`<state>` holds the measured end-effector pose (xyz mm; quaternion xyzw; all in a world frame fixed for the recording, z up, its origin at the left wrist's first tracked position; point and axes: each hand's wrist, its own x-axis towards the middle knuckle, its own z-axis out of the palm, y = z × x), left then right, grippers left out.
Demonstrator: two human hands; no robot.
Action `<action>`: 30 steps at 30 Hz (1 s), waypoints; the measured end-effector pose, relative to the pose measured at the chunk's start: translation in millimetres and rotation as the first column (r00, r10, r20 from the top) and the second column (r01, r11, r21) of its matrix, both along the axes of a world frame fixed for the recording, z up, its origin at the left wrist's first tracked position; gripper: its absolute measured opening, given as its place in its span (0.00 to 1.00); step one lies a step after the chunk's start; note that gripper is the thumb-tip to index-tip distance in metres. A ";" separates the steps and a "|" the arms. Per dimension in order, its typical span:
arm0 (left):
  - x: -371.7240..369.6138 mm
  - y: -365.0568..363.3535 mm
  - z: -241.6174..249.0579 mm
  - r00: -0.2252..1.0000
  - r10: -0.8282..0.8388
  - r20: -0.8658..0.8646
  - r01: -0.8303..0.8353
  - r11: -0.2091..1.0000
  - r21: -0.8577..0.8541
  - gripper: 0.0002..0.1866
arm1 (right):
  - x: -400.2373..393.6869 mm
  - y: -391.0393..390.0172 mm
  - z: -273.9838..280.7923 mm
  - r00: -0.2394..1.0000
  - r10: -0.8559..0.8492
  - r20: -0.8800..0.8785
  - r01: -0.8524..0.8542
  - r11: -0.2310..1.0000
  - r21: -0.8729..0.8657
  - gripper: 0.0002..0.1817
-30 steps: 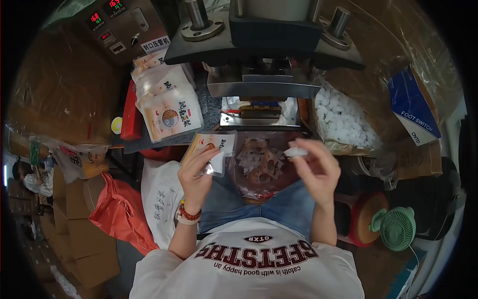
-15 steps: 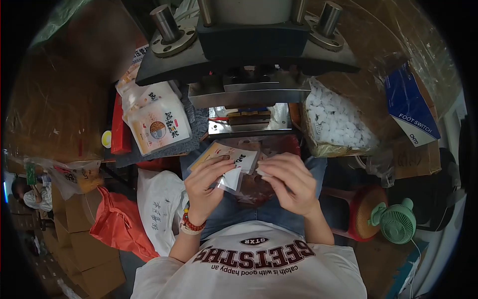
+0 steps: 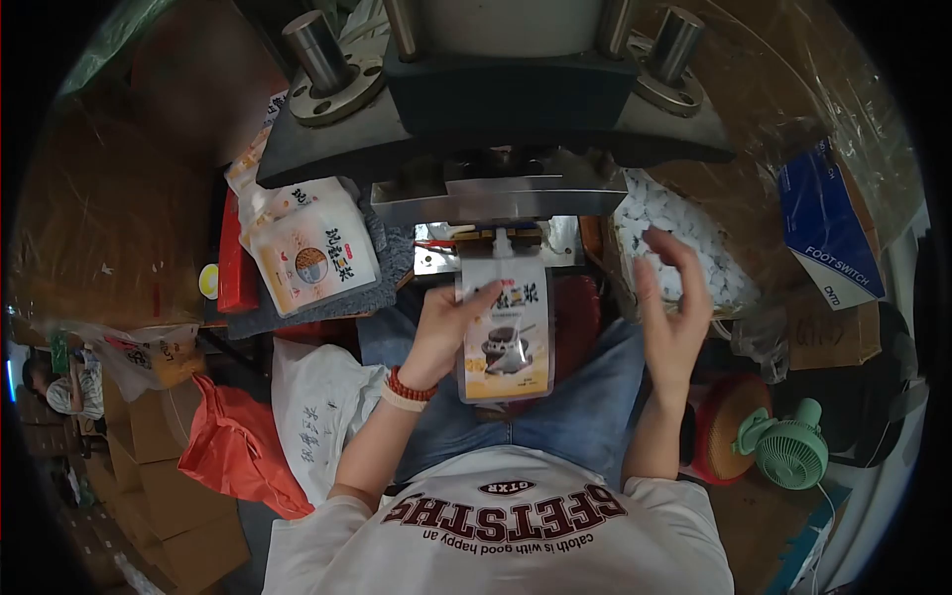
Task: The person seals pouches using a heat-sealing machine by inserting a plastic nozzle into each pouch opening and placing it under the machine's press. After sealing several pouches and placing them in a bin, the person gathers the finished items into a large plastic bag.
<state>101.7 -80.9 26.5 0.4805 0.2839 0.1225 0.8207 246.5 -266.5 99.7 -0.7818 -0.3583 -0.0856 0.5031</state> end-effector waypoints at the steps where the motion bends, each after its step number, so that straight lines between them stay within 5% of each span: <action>1: 7.5 5.7 3.7 0.999 0.020 0.043 -0.018 0.998 -0.061 0.12 | 9.2 1.3 1.3 0.995 -0.096 -0.009 0.095 0.995 -0.023 0.16; 2: 14.0 11.0 5.8 0.995 0.044 0.088 -0.033 0.992 -0.120 0.12 | 21.1 4.7 -3.5 0.996 -0.092 -0.010 0.092 0.995 -0.023 0.16; 4: 16.3 19.1 3.7 0.996 0.010 0.084 -0.002 0.995 -0.102 0.13 | 45.3 12.7 -31.4 0.954 -0.118 0.277 0.211 0.918 -0.335 0.13; 9: 17.5 21.1 7.0 0.999 0.003 0.045 -0.001 0.999 -0.044 0.13 | 53.6 11.5 -51.3 0.981 0.025 0.194 0.067 0.891 -0.449 0.13; 11: 2.0 35.7 9.4 0.990 -0.086 -0.116 0.098 0.989 0.107 0.19 | 58.9 9.5 -51.1 0.971 0.070 0.227 0.045 0.885 -0.464 0.13; 12: -10.4 40.8 9.7 0.974 0.142 -0.176 0.001 0.775 0.632 0.26 | 56.4 8.3 -44.5 0.982 0.046 0.183 0.053 0.865 -0.499 0.14; 13: -22.7 44.8 10.3 0.928 0.358 -0.106 -0.007 0.301 0.954 0.34 | 56.0 8.4 -43.2 0.982 0.047 0.182 0.051 0.867 -0.496 0.14; 15: -46.8 45.2 27.8 0.694 0.712 -0.108 0.427 -0.286 0.858 0.48 | 53.8 5.5 -43.2 0.971 0.009 0.237 0.090 0.910 -0.404 0.15; 16: -65.6 56.2 8.0 0.686 0.703 -0.189 0.483 -0.245 0.841 0.48 | 51.3 5.4 -42.6 0.971 0.012 0.237 0.088 0.910 -0.405 0.15; 17: -83.1 62.1 -7.4 0.682 0.706 -0.188 0.482 -0.242 0.842 0.48 | 47.8 7.1 -41.5 0.975 -0.065 0.213 0.114 0.968 -0.225 0.15; 18: -98.9 66.6 -19.8 0.771 0.592 -0.235 0.450 -0.245 0.859 0.43 | 43.4 10.0 -39.8 0.975 -0.138 0.175 0.146 0.989 -0.035 0.16; 19: -107.0 68.7 -24.4 0.845 0.459 -0.273 0.418 -0.250 0.874 0.39 | 33.7 11.5 -33.7 0.974 -0.140 0.175 0.147 0.989 -0.028 0.16; 20: -111.3 63.8 -15.5 0.881 0.422 -0.214 0.329 -0.220 0.918 0.29 | 16.2 9.3 -24.1 0.987 0.040 -0.158 -0.009 0.982 0.191 0.16; 21: -115.5 58.8 -11.6 0.879 0.420 -0.227 0.338 -0.212 0.917 0.29 | -2.9 7.0 -16.3 0.859 0.281 -0.427 -0.081 0.900 0.429 0.17; 23: -117.6 52.6 -4.6 0.918 0.366 -0.153 0.120 0.112 0.986 0.22 | -36.7 18.2 -9.0 0.737 0.546 -0.399 -0.246 0.766 0.594 0.17; 24: -113.2 44.9 2.6 0.919 0.363 -0.152 0.118 0.114 0.986 0.22 | -51.2 26.1 -6.9 0.675 0.641 -0.365 -0.306 0.693 0.652 0.17; 26: -96.3 22.8 19.1 0.941 0.325 0.092 -0.151 0.161 0.975 0.19 | -62.5 42.7 -20.4 0.694 0.669 -0.267 -0.497 0.713 0.495 0.16; 29: -87.0 3.5 33.3 0.962 0.234 0.141 -0.139 -0.025 0.990 0.21 | -67.8 62.2 -29.1 0.820 0.571 0.036 -0.571 0.815 0.096 0.17; 30: -86.2 -0.1 38.2 0.966 0.220 0.135 -0.110 -0.119 0.987 0.21 | -64.9 59.2 -25.3 0.821 0.570 0.040 -0.571 0.816 0.093 0.17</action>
